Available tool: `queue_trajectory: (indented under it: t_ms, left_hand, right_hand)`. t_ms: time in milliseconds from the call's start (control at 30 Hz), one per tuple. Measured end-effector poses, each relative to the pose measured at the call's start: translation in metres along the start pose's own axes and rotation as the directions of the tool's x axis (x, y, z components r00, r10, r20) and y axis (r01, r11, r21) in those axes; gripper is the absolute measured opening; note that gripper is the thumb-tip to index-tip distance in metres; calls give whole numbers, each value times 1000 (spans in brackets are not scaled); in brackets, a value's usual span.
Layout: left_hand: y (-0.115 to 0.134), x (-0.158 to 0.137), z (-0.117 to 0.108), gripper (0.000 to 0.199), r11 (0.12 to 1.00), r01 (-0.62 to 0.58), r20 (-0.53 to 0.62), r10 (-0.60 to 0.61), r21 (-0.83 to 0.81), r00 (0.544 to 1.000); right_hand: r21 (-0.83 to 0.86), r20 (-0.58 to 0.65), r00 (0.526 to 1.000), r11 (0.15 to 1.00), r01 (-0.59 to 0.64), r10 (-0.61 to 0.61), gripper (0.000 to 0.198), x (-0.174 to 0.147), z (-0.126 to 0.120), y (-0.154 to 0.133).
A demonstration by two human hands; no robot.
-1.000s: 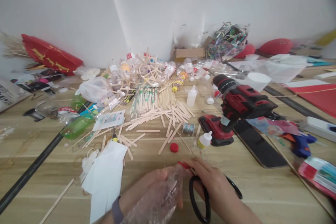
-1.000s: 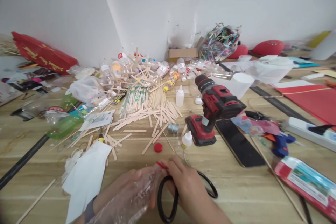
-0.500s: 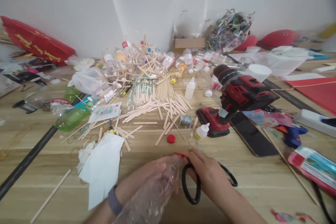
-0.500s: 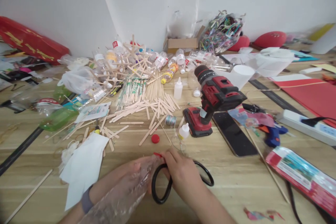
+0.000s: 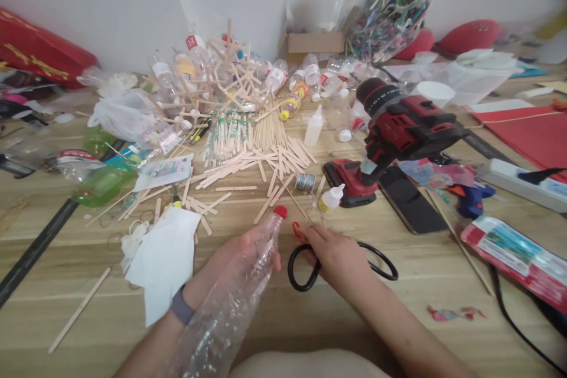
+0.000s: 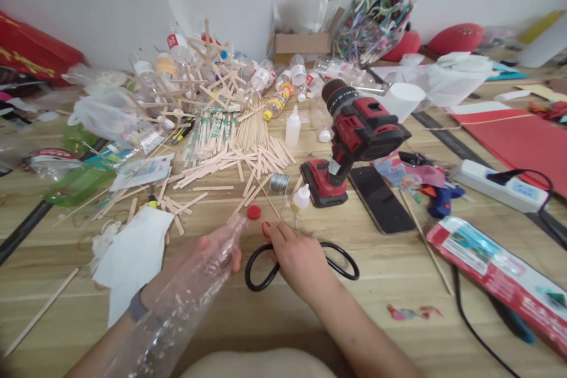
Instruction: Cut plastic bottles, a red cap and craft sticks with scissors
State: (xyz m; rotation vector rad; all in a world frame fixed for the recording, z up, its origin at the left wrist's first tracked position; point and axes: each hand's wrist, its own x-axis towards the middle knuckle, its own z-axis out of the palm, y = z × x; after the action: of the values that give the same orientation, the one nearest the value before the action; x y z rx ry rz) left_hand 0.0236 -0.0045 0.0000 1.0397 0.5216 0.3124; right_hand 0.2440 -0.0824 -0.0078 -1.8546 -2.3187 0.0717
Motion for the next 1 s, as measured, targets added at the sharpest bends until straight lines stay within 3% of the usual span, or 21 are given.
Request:
queue_trajectory:
  t_ms: [167,433,600,733,867,1000]
  left_hand:
    - [-17,-1,-12,66,985,-46,-21,43,-166,999]
    - [-23,4,-16,61,929,-38,-25,31,-368,999]
    - [-25,7,-19,60,931,-53,-42,40,-361,998]
    - [-20,8,-17,66,932,-48,-24,42,-359,999]
    - [-13,4,-10,68,927,-64,-73,40,-370,997]
    - [-11,4,-10,63,895,-62,-130,4,-442,992]
  right_hand:
    - [21,141,988,998,-59,56,42,0,-11,5]
    - [91,239,961,983,-161,136,75,-22,-12,52]
    - [135,224,967,979,-150,117,67,-31,-7,65]
    - [66,91,993,994,-87,81,56,-35,-10,64]
    - [29,-67,998,1000,-2,4,44,-32,-23,49]
    - [67,-22,999,996,51,-50,29,-25,-30,20]
